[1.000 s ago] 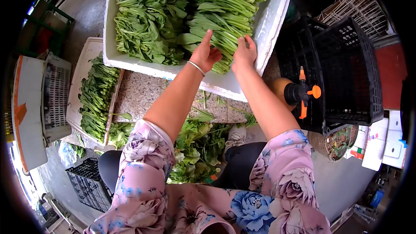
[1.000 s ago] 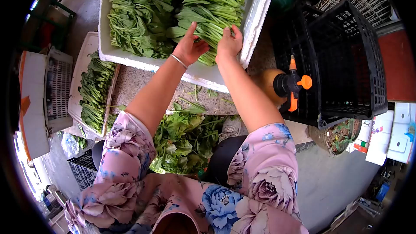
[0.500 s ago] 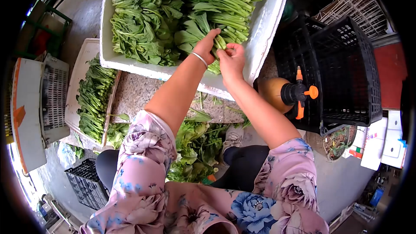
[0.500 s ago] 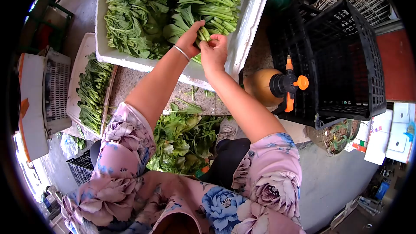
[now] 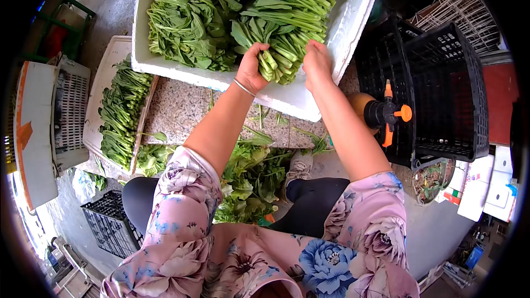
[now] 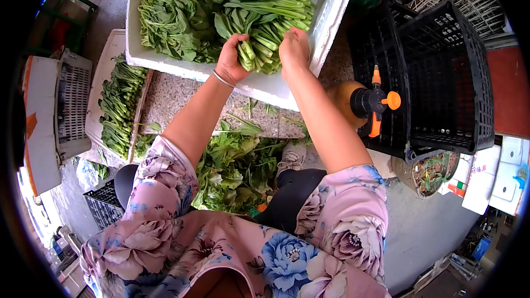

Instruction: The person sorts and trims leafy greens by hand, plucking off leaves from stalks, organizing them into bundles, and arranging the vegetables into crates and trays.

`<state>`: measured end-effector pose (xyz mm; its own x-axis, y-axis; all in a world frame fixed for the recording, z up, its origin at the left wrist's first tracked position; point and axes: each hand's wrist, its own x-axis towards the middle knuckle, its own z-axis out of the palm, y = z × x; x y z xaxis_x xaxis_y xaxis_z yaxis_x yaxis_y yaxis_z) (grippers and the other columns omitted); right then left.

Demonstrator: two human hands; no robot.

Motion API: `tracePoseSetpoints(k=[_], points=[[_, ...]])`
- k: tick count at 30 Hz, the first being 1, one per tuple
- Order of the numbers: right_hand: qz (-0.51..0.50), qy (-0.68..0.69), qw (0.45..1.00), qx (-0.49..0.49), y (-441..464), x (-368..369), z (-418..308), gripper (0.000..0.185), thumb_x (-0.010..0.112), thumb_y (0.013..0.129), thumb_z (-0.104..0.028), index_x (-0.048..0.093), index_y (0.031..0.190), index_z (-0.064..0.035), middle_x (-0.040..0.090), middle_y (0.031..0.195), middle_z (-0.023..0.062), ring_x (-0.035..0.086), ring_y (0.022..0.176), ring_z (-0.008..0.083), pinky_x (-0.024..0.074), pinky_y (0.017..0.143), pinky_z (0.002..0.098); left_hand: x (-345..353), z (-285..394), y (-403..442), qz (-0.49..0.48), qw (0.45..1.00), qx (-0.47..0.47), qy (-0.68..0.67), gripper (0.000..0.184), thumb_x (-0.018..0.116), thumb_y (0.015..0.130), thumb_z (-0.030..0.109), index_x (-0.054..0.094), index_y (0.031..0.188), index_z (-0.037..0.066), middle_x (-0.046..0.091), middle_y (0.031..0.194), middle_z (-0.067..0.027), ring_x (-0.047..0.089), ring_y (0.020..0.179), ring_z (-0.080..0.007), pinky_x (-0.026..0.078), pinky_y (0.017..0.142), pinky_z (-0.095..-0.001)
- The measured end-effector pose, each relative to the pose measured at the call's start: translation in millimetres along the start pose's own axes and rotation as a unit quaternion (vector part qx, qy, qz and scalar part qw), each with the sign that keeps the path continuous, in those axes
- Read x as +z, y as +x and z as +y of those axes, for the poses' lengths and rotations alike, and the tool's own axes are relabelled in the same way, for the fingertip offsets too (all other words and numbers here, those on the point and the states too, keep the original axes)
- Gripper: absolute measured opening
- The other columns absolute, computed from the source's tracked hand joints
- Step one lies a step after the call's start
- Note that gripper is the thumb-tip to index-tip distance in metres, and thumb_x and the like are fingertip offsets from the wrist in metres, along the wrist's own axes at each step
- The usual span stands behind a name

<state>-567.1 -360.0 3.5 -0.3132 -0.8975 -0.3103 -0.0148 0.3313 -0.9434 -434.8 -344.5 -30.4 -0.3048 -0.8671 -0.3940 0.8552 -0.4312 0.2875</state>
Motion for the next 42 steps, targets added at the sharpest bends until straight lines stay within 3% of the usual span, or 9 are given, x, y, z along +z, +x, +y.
tracePoseSetpoints(k=[3,7,20,23,25,36,38,41,42], points=[[-0.08,-0.163,0.983,-0.039,8,-2,10,0.034,0.046,0.082,-0.018,0.049,0.113,-0.0034,0.053,0.109,0.0181,0.051,0.101,0.0294,0.0398,0.084,0.0351,-2,-2,1,0.023,1.0,0.012,-0.003,0.028,0.05,0.076,0.022,0.056,0.095,0.002,0.061,0.093,-0.0124,0.058,0.083,-0.0285,0.047,0.079,-0.0421],[0.008,-0.354,0.924,-0.145,15,10,22,0.041,0.053,0.079,-0.021,0.044,0.116,-0.0079,0.047,0.115,0.02,0.049,0.1,0.0375,0.0405,0.085,0.0418,-8,-1,1,0.042,0.999,0.03,-0.017,0.031,0.049,0.074,0.023,0.056,0.095,0.002,0.06,0.096,-0.0127,0.057,0.086,-0.0291,0.045,0.081,-0.042],[-0.088,-0.359,0.922,-0.115,28,5,20,0.033,0.062,0.072,-0.03,0.058,0.098,-0.0096,0.062,0.089,0.0157,0.059,0.084,0.0304,0.0452,0.075,0.0371,-13,3,0,-0.031,0.991,0.044,-0.121,0.037,0.05,0.07,0.027,0.056,0.097,0.002,0.059,0.098,-0.0134,0.054,0.092,-0.0299,0.04,0.087,-0.0421],[-0.018,-0.382,0.887,-0.257,36,10,36,0.034,0.062,0.072,-0.029,0.058,0.098,-0.008,0.062,0.087,0.0163,0.059,0.081,0.0314,0.0453,0.074,0.0364,-8,2,0,-0.017,0.992,0.049,-0.113,0.035,0.05,0.071,0.027,0.056,0.096,0.003,0.06,0.097,-0.0125,0.055,0.09,-0.0291,0.042,0.086,-0.0415],[-0.077,-0.23,0.96,-0.137,34,17,33,0.034,0.063,0.071,-0.027,0.058,0.098,-0.0071,0.061,0.085,0.0163,0.058,0.079,0.0326,0.0452,0.074,0.0363,-8,1,-1,-0.004,0.993,0.054,-0.104,0.033,0.05,0.072,0.026,0.057,0.095,0.003,0.06,0.096,-0.012,0.056,0.089,-0.0286,0.043,0.085,-0.0409],[-0.187,-0.177,0.951,-0.17,21,17,27,0.028,0.059,0.074,-0.023,0.063,0.091,-0.0007,0.064,0.083,0.0158,0.062,0.077,0.0272,0.0471,0.068,0.0322,-7,3,-4,-0.047,0.994,0.069,-0.072,0.031,0.053,0.08,0.023,0.054,0.103,0.002,0.06,0.099,-0.0138,0.058,0.091,-0.0273,0.045,0.085,-0.0406],[-0.246,-0.186,0.948,-0.077,11,13,0,0.028,0.057,0.076,-0.025,0.063,0.088,-0.0003,0.064,0.077,0.0134,0.062,0.073,0.0266,0.0466,0.066,0.0326,-8,4,-5,-0.072,0.992,0.056,-0.087,0.033,0.054,0.079,0.02,0.053,0.104,-0.001,0.059,0.101,-0.0156,0.057,0.092,-0.0292,0.043,0.087,-0.0449],[-0.12,-0.351,0.913,-0.171,13,15,-41,0.03,0.056,0.078,-0.029,0.062,0.084,0.0002,0.062,0.069,0.0112,0.06,0.065,0.0239,0.0446,0.061,0.0321,-4,2,-4,-0.099,0.99,0.057,-0.085,0.034,0.054,0.079,0.018,0.051,0.104,-0.005,0.058,0.102,-0.0174,0.056,0.093,-0.0306,0.041,0.09,-0.0468],[-0.134,-0.257,0.938,-0.188,29,19,-34,0.031,0.055,0.079,-0.03,0.062,0.082,0.0005,0.061,0.066,0.0099,0.058,0.062,0.0222,0.0432,0.06,0.0318,-6,0,-3,-0.085,0.989,0.043,-0.109,0.036,0.053,0.078,0.017,0.05,0.105,-0.007,0.058,0.1,-0.0187,0.056,0.094,-0.0311,0.039,0.093,-0.0459]])
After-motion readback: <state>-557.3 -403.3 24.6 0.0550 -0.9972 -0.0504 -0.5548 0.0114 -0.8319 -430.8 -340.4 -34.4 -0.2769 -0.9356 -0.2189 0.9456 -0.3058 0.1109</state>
